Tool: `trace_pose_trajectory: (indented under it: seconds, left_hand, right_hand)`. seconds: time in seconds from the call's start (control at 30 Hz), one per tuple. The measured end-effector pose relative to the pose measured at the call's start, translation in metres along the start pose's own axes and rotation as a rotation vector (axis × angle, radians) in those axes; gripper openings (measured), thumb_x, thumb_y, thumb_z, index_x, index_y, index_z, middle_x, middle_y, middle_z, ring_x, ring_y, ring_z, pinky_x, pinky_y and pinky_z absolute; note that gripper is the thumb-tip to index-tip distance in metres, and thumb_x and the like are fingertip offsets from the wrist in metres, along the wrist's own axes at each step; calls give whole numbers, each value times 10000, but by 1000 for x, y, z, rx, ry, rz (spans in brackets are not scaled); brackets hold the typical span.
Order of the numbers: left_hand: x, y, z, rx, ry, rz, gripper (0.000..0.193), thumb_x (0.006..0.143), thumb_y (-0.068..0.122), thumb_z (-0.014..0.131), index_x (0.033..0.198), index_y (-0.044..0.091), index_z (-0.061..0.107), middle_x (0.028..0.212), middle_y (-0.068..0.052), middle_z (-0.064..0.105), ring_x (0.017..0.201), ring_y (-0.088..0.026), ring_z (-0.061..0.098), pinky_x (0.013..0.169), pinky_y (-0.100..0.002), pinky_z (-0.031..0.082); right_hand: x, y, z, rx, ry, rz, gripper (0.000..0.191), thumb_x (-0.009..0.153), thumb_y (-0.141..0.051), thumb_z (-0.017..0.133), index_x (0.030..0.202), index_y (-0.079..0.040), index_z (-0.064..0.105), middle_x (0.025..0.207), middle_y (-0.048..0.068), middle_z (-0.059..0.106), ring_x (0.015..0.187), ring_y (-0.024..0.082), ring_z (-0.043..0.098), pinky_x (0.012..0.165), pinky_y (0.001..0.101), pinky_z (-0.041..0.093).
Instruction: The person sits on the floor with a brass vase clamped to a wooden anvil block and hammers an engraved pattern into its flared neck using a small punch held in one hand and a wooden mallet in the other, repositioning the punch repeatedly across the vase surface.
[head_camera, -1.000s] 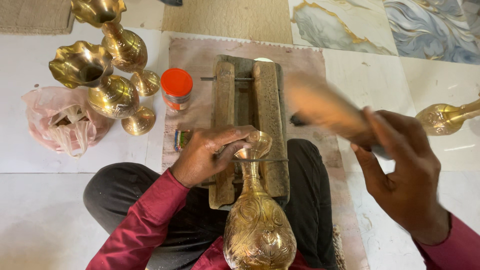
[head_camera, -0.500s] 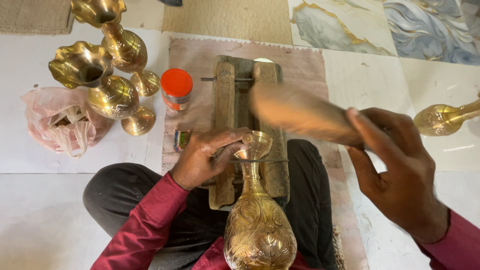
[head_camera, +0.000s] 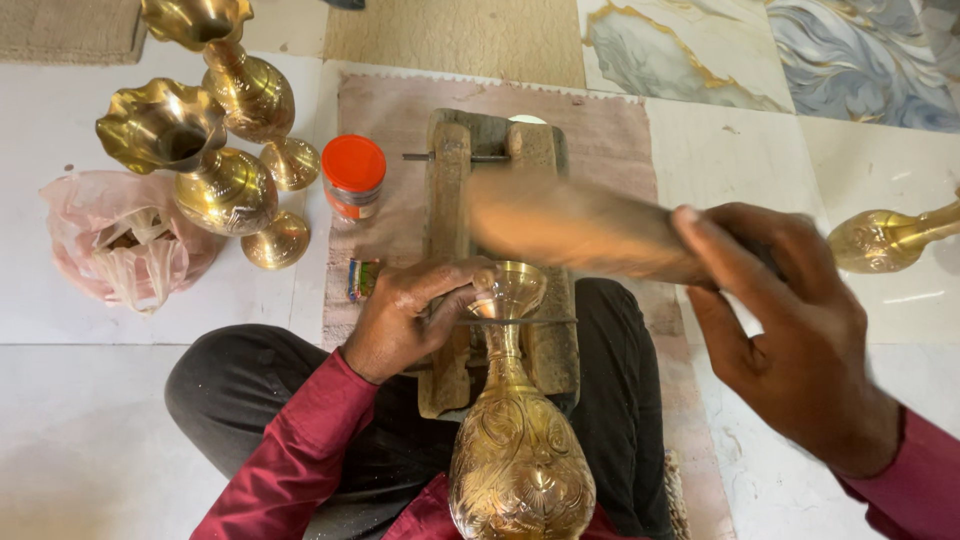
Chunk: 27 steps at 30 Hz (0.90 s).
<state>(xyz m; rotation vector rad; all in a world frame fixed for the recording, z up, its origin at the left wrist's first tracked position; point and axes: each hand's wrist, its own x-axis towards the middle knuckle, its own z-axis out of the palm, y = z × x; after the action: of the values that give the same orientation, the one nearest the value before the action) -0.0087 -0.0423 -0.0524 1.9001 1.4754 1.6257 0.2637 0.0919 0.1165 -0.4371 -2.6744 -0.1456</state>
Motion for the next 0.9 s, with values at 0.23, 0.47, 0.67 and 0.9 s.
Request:
trace_pose_trajectory:
  seconds: [0.23, 0.47, 0.67, 0.9]
  left_hand:
    - [-7, 1, 3, -24, 44, -115, 320, 885, -29, 762, 1181, 86, 724, 1120, -101, 779, 982, -207, 781, 817, -312, 616]
    - [-8, -1, 5, 25, 70, -92, 302, 883, -37, 769, 1159, 73, 715, 1106, -118, 766, 978, -228, 775, 802, -314, 603]
    - [-16, -3, 7, -49, 111, -122, 292, 882, -55, 745, 1144, 69, 710, 1047, -101, 782, 953, -213, 788, 798, -308, 609]
    - [-23, -9, 13, 81, 196, -43, 288, 794, -55, 738, 1063, 44, 706, 995, -138, 752, 947, -281, 765, 824, -351, 598]
  right_hand:
    - [-3, -8, -2, 288, -49, 181, 605, 888, 11, 679, 1442, -197, 556, 1259, 113, 590, 1118, 235, 613, 896, 334, 500]
    - [3, 0, 3, 54, -54, 17, 589, 898, 27, 709, 1436, -188, 603, 1207, 119, 630, 1059, 238, 581, 947, 385, 451]
    - [0, 2, 6, 17, -5, -73, 537, 956, -4, 727, 1433, -220, 611, 1244, 92, 616, 1099, 232, 583, 988, 411, 447]
    - [7, -7, -7, 44, -52, -56, 603, 918, -23, 718, 1458, -243, 561, 1266, 103, 594, 1130, 264, 580, 967, 387, 465]
